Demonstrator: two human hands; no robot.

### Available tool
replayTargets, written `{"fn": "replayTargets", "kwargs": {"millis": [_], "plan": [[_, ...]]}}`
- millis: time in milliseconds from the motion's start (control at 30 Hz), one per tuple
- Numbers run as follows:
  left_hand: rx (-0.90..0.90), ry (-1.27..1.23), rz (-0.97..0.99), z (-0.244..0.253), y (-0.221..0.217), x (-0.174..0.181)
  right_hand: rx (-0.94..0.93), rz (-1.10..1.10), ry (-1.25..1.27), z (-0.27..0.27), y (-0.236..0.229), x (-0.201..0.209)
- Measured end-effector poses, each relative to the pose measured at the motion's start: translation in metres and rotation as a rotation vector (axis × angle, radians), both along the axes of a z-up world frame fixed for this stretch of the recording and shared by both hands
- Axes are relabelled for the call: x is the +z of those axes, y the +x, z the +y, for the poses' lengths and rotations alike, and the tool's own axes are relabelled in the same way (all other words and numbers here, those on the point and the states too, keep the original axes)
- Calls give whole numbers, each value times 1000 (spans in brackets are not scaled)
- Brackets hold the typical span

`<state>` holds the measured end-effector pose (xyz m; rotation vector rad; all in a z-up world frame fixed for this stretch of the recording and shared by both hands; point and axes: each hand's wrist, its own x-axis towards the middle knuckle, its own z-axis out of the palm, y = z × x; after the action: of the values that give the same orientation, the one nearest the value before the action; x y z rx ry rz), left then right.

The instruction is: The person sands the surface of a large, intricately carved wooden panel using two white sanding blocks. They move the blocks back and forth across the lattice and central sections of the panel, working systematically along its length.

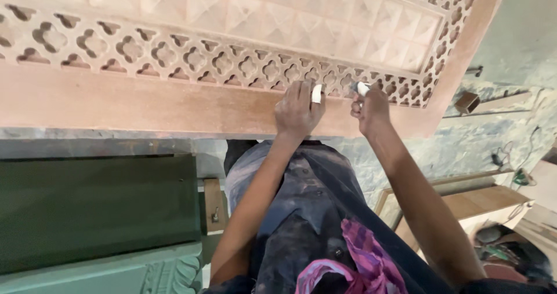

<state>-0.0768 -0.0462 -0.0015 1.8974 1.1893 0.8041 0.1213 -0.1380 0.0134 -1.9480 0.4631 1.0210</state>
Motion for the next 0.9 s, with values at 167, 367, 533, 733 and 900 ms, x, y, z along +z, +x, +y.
{"fn": "replayTargets", "kwargs": {"millis": [167,367,533,733,900], "plan": [[-139,54,-77,8,1,9,144,-301,-87,15,-22,-10],[-318,-18,-102,21,14,2,94,-475,-74,25,-50,-25],[-321,63,-38,23,22,1,195,-246,-70,25,-37,-5],[-324,103,-39,24,23,6,289,-345,-78,25,-32,4],[-344,69,41,22,26,12,-294,-103,157,32,-33,-31]]}}
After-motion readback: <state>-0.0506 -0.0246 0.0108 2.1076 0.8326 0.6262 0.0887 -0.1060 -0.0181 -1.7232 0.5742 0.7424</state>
